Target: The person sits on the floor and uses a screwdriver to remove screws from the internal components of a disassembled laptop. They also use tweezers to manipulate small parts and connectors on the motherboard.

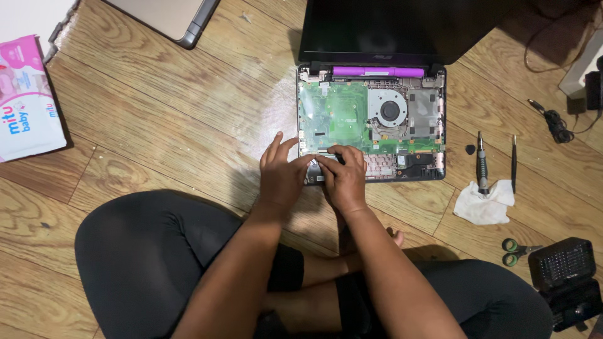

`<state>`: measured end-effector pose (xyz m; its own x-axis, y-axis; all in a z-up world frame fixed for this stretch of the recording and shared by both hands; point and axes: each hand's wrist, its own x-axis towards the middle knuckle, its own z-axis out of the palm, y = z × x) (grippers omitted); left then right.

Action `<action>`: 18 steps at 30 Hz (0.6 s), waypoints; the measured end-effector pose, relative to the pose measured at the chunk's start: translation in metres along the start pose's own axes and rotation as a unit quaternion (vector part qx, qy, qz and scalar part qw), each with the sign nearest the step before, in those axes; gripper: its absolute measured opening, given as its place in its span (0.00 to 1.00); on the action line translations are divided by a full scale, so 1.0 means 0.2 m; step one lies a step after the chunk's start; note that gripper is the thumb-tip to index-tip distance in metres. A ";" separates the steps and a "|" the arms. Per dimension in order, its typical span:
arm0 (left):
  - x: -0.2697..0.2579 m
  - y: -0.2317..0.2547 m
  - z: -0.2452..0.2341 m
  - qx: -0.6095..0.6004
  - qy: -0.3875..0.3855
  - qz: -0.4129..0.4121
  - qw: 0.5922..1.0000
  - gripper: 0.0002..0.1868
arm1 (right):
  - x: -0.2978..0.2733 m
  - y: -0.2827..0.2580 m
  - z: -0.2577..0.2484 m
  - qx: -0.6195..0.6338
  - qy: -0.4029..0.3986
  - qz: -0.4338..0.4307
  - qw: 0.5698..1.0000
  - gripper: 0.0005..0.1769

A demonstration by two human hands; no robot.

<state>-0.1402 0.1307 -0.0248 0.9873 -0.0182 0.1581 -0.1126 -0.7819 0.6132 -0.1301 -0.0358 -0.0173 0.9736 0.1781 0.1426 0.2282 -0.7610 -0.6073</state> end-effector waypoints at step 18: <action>0.02 -0.01 0.00 -0.048 -0.004 -0.045 0.998 0.10 | 0.02 0.01 0.02 0.018 -0.009 0.035 0.999 0.08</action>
